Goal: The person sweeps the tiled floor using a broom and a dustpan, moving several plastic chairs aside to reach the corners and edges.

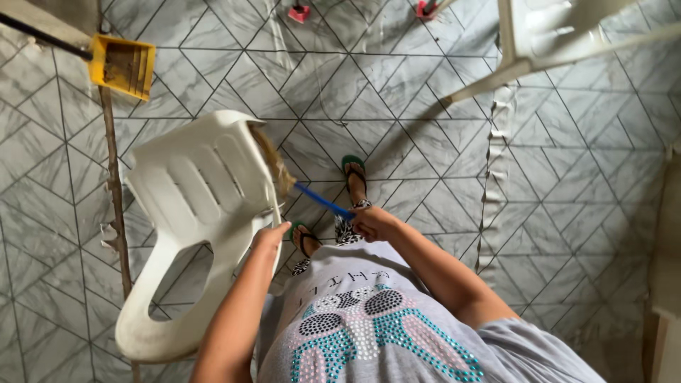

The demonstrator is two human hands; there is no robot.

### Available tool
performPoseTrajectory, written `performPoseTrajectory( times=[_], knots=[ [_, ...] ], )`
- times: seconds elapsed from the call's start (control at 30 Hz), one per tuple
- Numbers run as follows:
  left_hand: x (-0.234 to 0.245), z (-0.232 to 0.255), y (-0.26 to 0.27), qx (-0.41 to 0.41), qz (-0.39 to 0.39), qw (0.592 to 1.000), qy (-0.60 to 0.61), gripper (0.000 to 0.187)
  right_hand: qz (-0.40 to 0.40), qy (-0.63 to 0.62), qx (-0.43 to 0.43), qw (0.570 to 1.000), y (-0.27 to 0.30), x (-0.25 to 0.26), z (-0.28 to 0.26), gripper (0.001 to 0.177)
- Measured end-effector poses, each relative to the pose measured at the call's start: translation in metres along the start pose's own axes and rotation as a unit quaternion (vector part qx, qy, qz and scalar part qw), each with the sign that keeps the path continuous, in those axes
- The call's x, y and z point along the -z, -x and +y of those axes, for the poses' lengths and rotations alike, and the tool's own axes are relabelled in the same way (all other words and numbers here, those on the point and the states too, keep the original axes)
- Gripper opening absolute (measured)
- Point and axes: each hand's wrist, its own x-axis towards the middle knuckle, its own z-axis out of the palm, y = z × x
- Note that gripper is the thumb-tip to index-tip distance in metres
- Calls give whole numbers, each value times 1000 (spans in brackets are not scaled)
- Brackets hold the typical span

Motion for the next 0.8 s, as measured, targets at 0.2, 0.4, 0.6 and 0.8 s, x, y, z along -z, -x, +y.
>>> performPoseTrajectory(
  times=[0.2,0.4,0.6,0.8],
  knots=[
    [8,72,43,60,-25,944,-324,74,-14,-71,-5,997,-65,93,-107,19],
    [-43,229,109,-199,214,928,-231,71,146,-78,42,985,-85,228,-290,23],
    [-99,297,138,-445,242,860,-69,58,244,0,322,915,-52,170,-310,26],
    [-104,261,152,-412,221,879,-98,58,76,-135,149,977,56,70,-263,17]
  ],
)
